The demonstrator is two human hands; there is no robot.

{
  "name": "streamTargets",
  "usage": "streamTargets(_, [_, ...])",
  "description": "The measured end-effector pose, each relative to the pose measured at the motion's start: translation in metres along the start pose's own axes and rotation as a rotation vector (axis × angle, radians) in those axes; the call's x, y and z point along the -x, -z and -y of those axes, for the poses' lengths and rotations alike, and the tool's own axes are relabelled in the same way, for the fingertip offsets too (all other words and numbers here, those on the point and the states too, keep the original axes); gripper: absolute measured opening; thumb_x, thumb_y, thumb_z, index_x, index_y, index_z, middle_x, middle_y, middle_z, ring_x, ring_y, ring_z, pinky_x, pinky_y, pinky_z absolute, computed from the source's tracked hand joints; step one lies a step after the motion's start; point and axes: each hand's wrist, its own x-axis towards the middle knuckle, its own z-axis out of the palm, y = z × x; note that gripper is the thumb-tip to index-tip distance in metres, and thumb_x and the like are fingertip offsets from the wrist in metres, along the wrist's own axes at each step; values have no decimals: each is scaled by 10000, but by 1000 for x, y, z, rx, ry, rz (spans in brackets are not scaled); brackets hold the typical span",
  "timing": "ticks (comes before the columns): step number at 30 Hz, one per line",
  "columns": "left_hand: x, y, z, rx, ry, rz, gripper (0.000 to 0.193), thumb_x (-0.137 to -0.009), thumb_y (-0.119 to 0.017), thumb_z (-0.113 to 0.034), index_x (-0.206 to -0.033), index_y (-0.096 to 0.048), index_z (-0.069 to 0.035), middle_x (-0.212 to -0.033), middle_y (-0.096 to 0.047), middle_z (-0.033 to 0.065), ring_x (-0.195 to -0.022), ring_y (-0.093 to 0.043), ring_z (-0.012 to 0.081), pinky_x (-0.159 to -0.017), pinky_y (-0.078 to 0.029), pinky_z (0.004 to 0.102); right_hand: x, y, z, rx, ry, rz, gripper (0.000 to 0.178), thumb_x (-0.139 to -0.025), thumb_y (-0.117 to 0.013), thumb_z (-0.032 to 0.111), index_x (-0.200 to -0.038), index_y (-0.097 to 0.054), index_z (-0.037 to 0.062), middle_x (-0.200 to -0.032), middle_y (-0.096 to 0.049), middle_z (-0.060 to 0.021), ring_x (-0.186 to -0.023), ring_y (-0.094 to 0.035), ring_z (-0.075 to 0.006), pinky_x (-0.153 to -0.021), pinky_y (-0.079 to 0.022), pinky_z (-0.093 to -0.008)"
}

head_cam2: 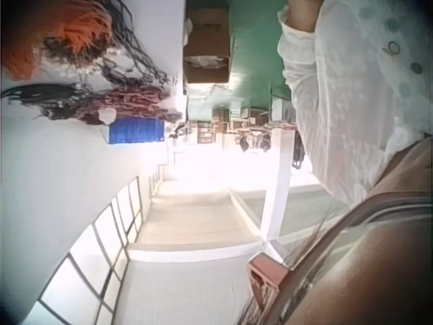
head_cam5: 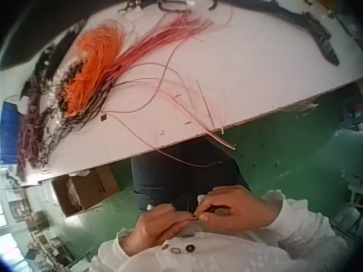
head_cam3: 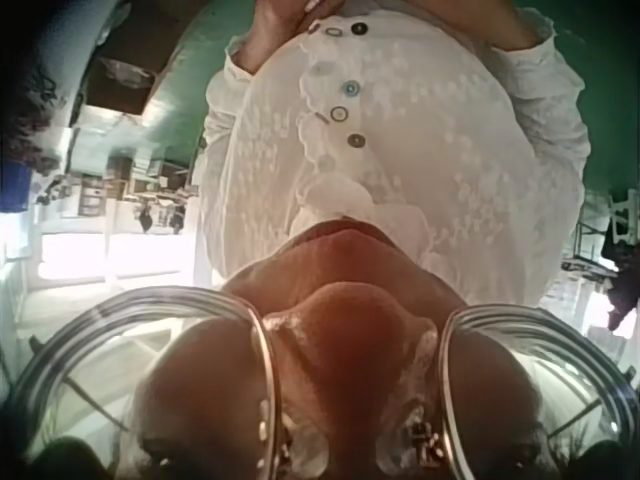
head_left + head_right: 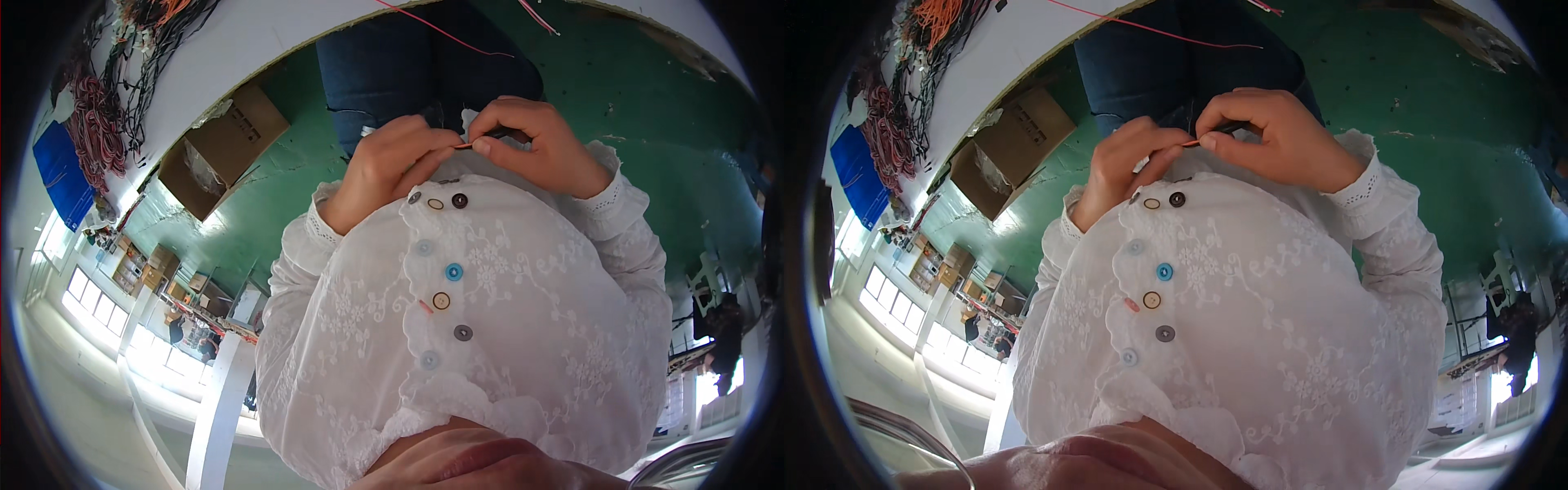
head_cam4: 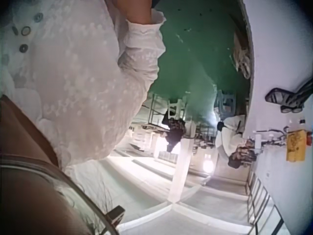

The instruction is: Assembling electrical components by manually sliding connectors onto wires.

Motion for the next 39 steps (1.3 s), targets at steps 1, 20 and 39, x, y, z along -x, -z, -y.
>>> streamTargets(1, [-1,2,1,147,48,56,145,-957,-664,-3,-1088,-727,3,-853,-650,79,-723,-574,176,-646,-469,296,0,0,-1,-147,-61,27,101,-958,-690,126,-1012,-700,41,-903,-664,-14,-785,-561,-88,-645,-430,-249])
streamTargets(20, [-12,15,15,292,183,201,170,-1029,-612,-74,-1139,-702,20,-891,-671,75,-800,-632,137,-711,-503,263,-5,5,1,-261,-258,7,121,-998,-659,131,-1010,-658,10,-837,-566,52,-721,-443,-20,-620,-352,-210])
streamTargets(39, [-7,1,7,-23,-81,-185,135,-842,-787,8,-973,-750,7,-760,-639,92,-648,-585,192,-577,-452,294,1,6,5,253,6,5,154,-984,-664,129,-1092,-692,23,-949,-701,-84,-809,-636,-205,-724,-492,-304])
